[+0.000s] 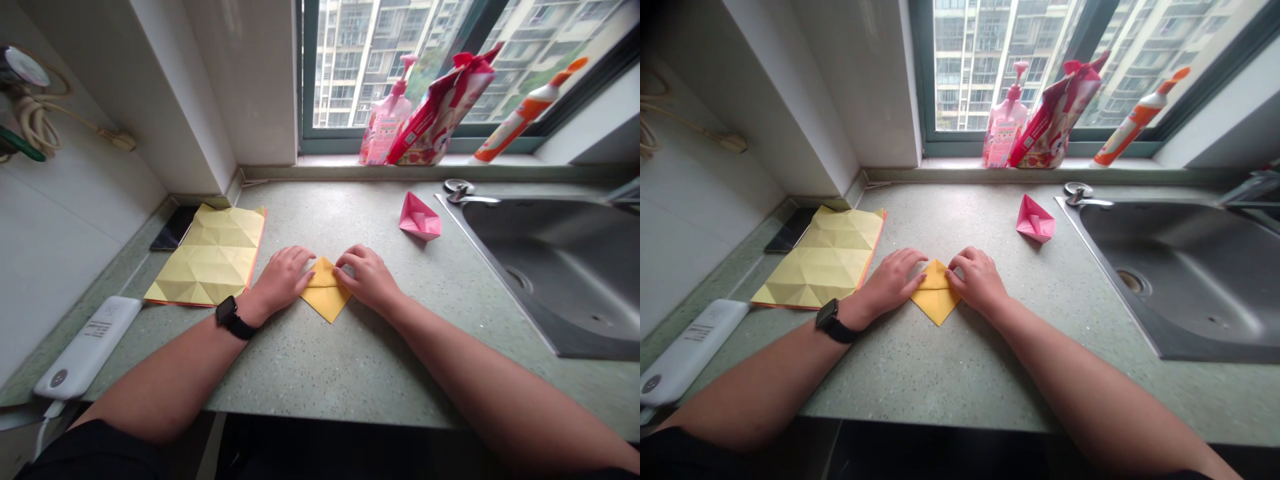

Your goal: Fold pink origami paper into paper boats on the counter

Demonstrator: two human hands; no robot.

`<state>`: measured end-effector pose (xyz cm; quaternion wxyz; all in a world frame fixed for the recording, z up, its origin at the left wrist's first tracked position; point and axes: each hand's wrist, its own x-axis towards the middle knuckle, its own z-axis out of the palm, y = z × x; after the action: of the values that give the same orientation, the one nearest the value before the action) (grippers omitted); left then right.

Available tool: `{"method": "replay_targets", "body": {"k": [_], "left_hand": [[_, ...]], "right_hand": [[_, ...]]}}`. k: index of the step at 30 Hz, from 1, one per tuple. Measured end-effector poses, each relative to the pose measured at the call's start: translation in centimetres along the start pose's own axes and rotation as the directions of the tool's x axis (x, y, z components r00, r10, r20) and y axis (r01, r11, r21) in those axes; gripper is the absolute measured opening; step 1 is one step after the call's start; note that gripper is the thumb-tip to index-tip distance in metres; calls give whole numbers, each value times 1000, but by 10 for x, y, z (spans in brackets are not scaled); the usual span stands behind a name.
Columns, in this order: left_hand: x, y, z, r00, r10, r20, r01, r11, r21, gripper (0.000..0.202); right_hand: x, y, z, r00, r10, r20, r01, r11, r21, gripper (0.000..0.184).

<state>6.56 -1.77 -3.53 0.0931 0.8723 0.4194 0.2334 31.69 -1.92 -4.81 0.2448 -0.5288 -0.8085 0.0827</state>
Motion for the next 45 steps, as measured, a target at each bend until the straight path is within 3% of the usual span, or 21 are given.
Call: {"method": "replay_targets", "body": {"k": [4,7,18,24,29,35,38,42,45], "left_hand": [[-2,2,-2,983,172,57,-175,983,58,29],[-2,3,-4,956,265,122,-268,963,7,24],[-1,0,-1,957,226,183,-223,974,-38,29],[-1,-3,-1,967,206,152,-203,978,-38,27],[-1,-4,-1,952,288,100,-283,957,-64,21],[-3,-6,0,939,318,130,-311,948,-72,26],[-3,-6,-1,944,299,141,-292,954,-71,25],[-3,-5,0,947,283,155,-278,959,-53,28],[-3,-5,1,948,278,155,-275,961,-40,30]], "right_hand": [[2,1,3,1000,23,3,-23,999,-26,14],[4,1,5,999,34,12,-33,999,-39,15],[0,0,6,994,-26,-110,30,999,33,9],[-2,1,11,998,-58,-22,58,998,-1,18],[0,5,11,999,-37,33,37,999,-9,20],[0,4,11,997,-35,68,37,999,-34,26],[1,6,13,997,-17,80,20,999,-37,38],[3,19,16,993,51,107,-47,998,-37,77],[6,33,12,980,98,171,-90,994,-56,93]]}}
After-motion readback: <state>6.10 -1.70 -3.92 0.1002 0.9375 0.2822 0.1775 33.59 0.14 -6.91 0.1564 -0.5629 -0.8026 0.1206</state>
